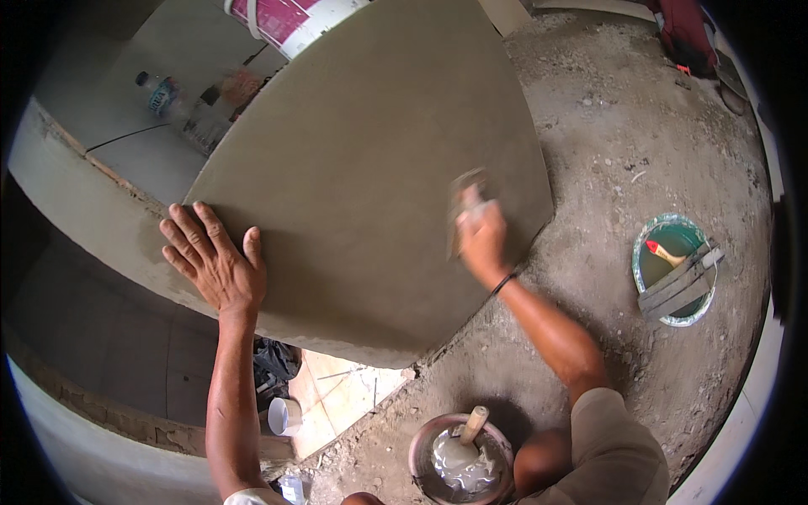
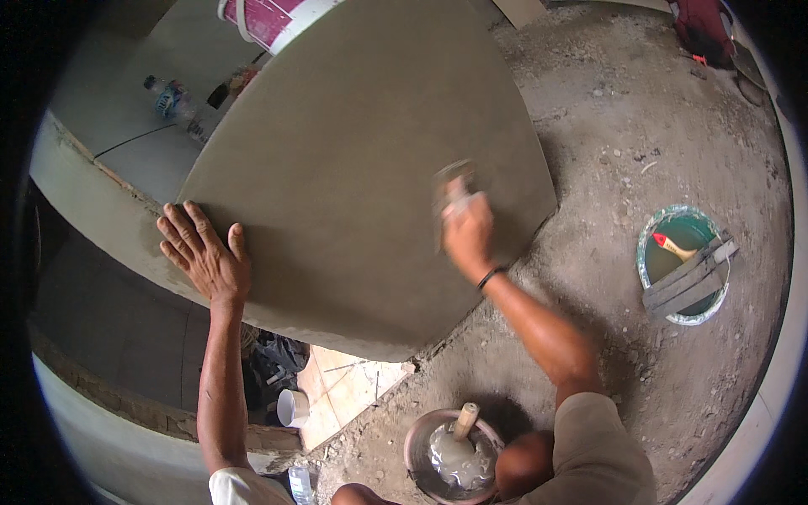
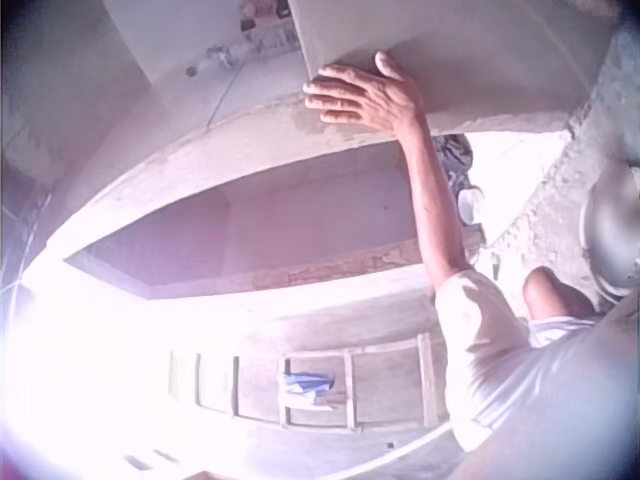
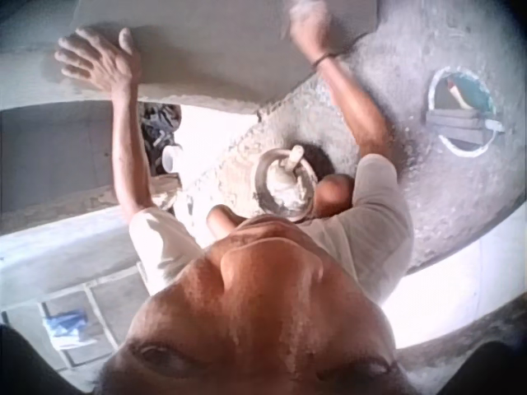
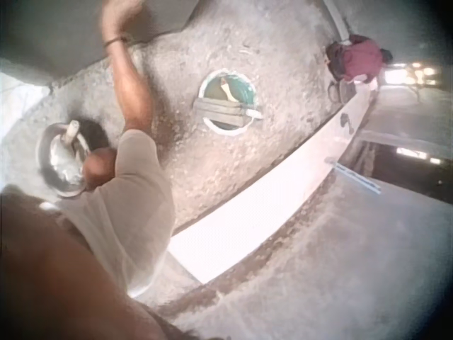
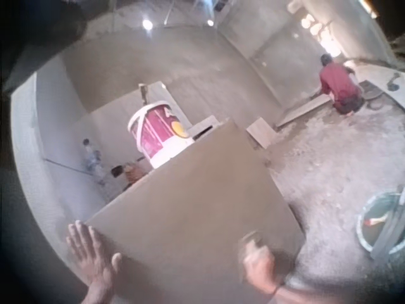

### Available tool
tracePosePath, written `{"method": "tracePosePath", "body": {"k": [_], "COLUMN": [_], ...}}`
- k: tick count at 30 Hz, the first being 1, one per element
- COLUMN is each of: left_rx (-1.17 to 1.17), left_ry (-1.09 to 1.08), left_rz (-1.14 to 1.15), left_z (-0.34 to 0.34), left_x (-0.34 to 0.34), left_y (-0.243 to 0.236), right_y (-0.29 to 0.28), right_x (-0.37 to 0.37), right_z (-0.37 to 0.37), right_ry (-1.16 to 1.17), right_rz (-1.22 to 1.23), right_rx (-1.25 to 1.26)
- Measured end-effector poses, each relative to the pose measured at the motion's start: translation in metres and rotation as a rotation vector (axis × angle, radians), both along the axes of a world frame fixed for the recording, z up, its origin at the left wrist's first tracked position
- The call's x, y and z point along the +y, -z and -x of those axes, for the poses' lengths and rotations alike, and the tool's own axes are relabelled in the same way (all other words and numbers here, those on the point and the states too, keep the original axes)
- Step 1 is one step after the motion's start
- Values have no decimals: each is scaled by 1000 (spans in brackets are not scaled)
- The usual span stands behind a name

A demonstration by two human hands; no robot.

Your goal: The person applies wet plaster to the surface of a corner wall using a wooden float, smoothing the material with repeated circular and linear strokes.

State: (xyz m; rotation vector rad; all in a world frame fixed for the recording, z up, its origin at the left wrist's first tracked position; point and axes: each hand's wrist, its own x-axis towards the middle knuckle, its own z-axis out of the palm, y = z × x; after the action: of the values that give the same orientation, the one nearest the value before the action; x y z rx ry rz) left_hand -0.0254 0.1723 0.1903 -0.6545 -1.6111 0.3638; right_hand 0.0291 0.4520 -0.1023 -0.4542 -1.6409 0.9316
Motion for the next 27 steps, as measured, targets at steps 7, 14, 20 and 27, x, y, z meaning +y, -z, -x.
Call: {"method": "tracePosePath", "body": {"k": [7, 14, 20, 27], "left_rx": [-67, -73, -108, -38], "left_ry": [-40, -34, 12, 3], "left_rz": [-32, -30, -47, -23], "left_z": [1, -7, -4, -3], "left_x": [-6, -4, 5, -4], "left_y": [4, 2, 2, 1], "right_y": [-219, -194, -98, -263], "right_x": [-74, 69, -31, 15], "right_z": [-3, 0, -3, -2], "right_ry": [73, 54, -62, 160], "right_rz": [-819, -383, -608, -826], "right_rx": [127, 83, 56, 92]}}
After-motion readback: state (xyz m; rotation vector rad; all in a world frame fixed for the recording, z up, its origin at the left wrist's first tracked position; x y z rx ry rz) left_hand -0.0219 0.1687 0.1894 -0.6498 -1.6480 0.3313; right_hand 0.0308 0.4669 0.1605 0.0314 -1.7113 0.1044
